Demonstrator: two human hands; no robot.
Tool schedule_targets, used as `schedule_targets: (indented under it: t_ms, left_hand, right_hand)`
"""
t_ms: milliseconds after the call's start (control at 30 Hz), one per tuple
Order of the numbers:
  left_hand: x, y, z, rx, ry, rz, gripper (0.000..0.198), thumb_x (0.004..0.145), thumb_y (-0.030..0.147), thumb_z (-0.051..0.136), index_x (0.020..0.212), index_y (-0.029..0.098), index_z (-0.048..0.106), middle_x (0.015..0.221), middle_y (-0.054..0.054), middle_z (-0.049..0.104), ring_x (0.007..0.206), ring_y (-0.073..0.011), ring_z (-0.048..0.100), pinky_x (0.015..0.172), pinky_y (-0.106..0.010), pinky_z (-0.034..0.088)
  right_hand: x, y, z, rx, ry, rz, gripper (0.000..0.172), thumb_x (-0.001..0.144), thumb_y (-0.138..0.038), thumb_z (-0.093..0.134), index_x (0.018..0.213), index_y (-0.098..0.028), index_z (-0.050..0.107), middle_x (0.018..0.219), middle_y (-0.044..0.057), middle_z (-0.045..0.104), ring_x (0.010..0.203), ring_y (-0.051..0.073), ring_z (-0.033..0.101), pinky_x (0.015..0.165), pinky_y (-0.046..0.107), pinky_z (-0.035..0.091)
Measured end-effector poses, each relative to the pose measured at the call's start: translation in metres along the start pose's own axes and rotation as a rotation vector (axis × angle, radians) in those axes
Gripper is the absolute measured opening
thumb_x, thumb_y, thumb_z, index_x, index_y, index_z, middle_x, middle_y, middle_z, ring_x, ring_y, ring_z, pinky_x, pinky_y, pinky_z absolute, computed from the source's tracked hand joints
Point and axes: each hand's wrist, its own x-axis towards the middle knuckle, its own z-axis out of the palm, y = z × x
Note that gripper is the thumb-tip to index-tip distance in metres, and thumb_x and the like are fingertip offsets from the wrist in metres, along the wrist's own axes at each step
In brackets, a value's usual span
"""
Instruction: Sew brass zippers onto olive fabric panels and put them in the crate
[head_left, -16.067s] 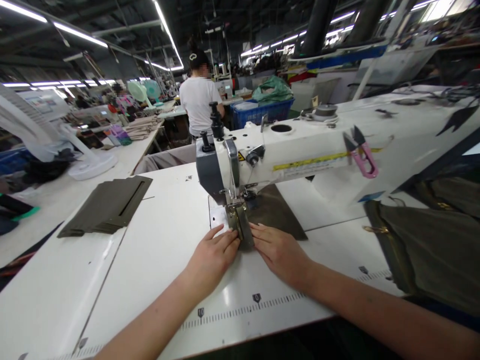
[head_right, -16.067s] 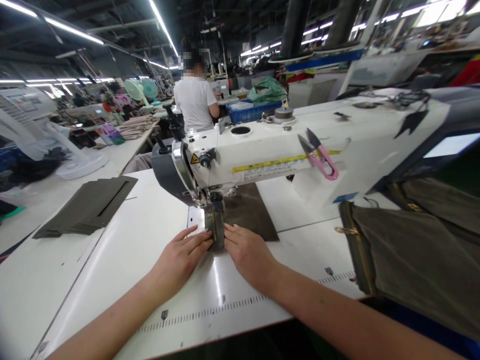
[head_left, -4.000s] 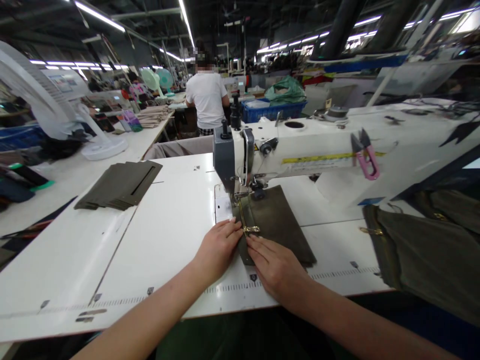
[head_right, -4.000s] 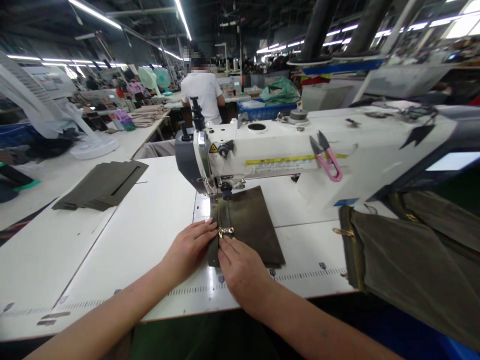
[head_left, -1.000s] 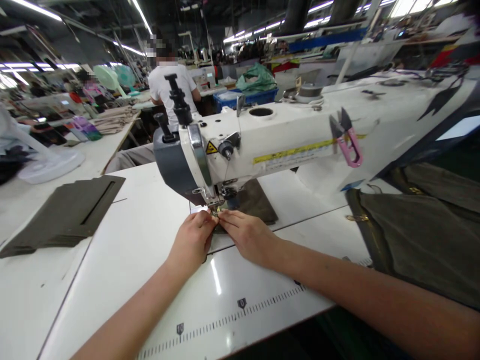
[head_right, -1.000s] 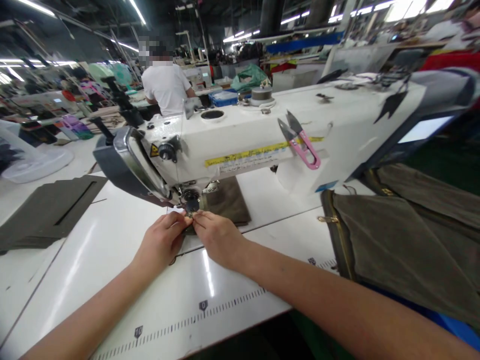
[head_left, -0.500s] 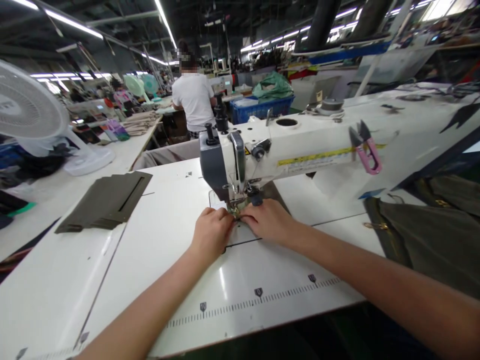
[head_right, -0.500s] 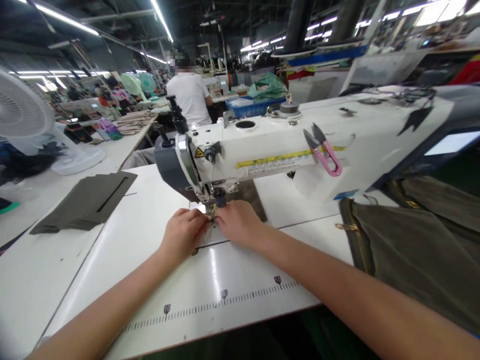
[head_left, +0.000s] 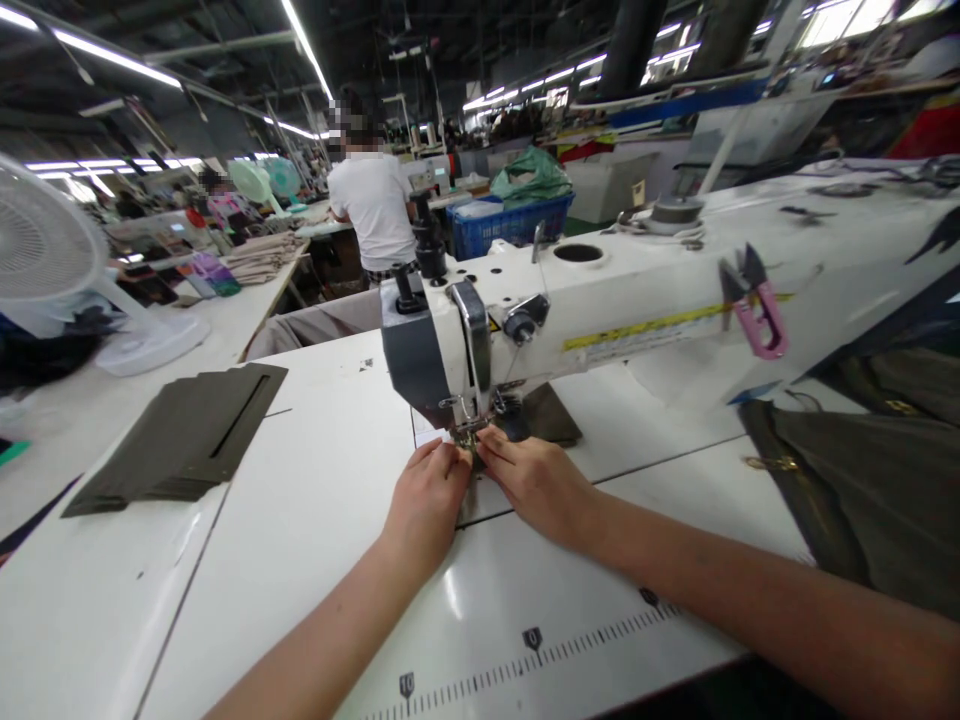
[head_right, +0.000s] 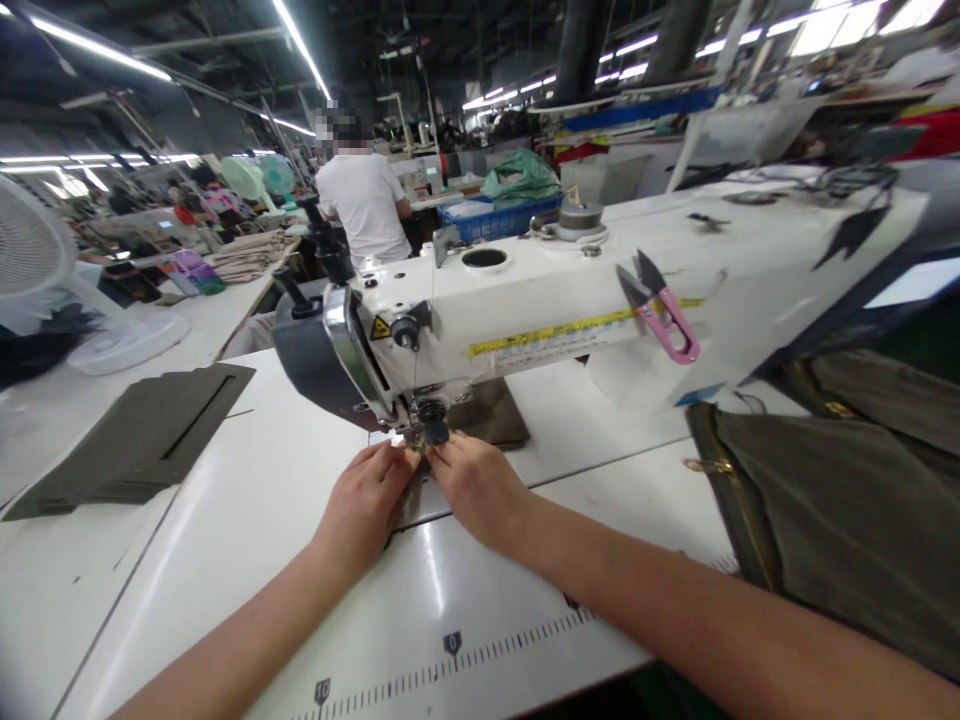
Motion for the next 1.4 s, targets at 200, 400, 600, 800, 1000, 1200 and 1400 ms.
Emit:
schedule_targets:
  t_ms: [200, 400, 600, 800, 1000, 1200, 1400]
  left_hand:
    - [-0.002, -0.004, 0.003, -0.078, 0.078, -0.052, 0.020, 0.088, 0.012, 0.039, 0.091, 0.013, 0.058, 0.091, -0.011, 0.059, 0.085, -0.0208, 0.058, 0.074, -0.034, 0.054]
    - [-0.001, -0.002, 0.002, -0.081, 0.039, -0.077, 0.020, 0.089, 0.013, 0.039, 0.088, 0.014, 0.060, 0.085, -0.009, 0.059, 0.080, -0.0195, 0.058, 0.071, -0.033, 0.054]
    - [0.001, -0.004, 0.001, -0.045, 0.015, -0.069, 0.021, 0.088, 0.012, 0.040, 0.085, 0.012, 0.061, 0.078, -0.009, 0.058, 0.076, -0.0205, 0.056, 0.068, -0.033, 0.053]
    - [0.000, -0.006, 0.004, -0.040, 0.025, -0.056, 0.021, 0.086, 0.010, 0.040, 0.084, 0.012, 0.060, 0.076, -0.008, 0.058, 0.075, -0.0200, 0.056, 0.069, -0.033, 0.053]
    - [0.001, -0.005, 0.009, -0.023, 0.043, -0.108, 0.018, 0.086, 0.011, 0.043, 0.080, 0.011, 0.059, 0.075, -0.008, 0.058, 0.073, -0.0206, 0.056, 0.067, -0.034, 0.053]
    - [0.000, -0.008, 0.015, -0.021, 0.042, -0.134, 0.017, 0.086, 0.011, 0.044, 0.080, 0.014, 0.060, 0.078, -0.007, 0.059, 0.075, -0.0194, 0.057, 0.068, -0.033, 0.052]
    - [0.001, 0.001, -0.001, 0.031, 0.075, -0.156, 0.008, 0.084, 0.015, 0.052, 0.081, 0.014, 0.059, 0.079, -0.007, 0.061, 0.071, -0.0193, 0.059, 0.067, -0.034, 0.052]
  right_hand:
    - [0.005, 0.003, 0.004, 0.081, 0.047, 0.023, 0.019, 0.084, -0.013, 0.047, 0.093, -0.008, 0.062, 0.099, 0.014, 0.066, 0.096, 0.024, 0.060, 0.085, 0.036, 0.050]
    - [0.006, 0.004, 0.004, 0.085, 0.017, 0.032, 0.018, 0.085, -0.011, 0.045, 0.090, -0.010, 0.062, 0.099, 0.014, 0.066, 0.093, 0.024, 0.061, 0.080, 0.036, 0.052]
    - [0.007, 0.006, 0.004, 0.101, 0.013, 0.033, 0.016, 0.085, -0.011, 0.047, 0.087, -0.011, 0.062, 0.099, 0.013, 0.066, 0.094, 0.024, 0.061, 0.078, 0.035, 0.052]
    - [0.008, 0.006, 0.004, 0.105, -0.015, 0.048, 0.015, 0.085, -0.012, 0.047, 0.088, -0.012, 0.062, 0.098, 0.012, 0.066, 0.093, 0.022, 0.060, 0.076, 0.033, 0.051]
    - [0.010, 0.004, 0.005, 0.093, -0.034, 0.091, 0.015, 0.085, -0.012, 0.047, 0.088, -0.013, 0.062, 0.096, 0.012, 0.066, 0.088, 0.022, 0.061, 0.073, 0.032, 0.051]
    - [0.009, 0.005, 0.009, 0.090, -0.026, 0.111, 0.015, 0.085, -0.012, 0.047, 0.090, -0.014, 0.061, 0.094, 0.010, 0.066, 0.081, 0.019, 0.062, 0.071, 0.030, 0.049]
    - [-0.002, 0.034, -0.012, -0.117, -0.061, 0.091, 0.013, 0.079, -0.021, 0.055, 0.088, -0.012, 0.058, 0.092, 0.013, 0.061, 0.090, 0.026, 0.056, 0.078, 0.039, 0.046]
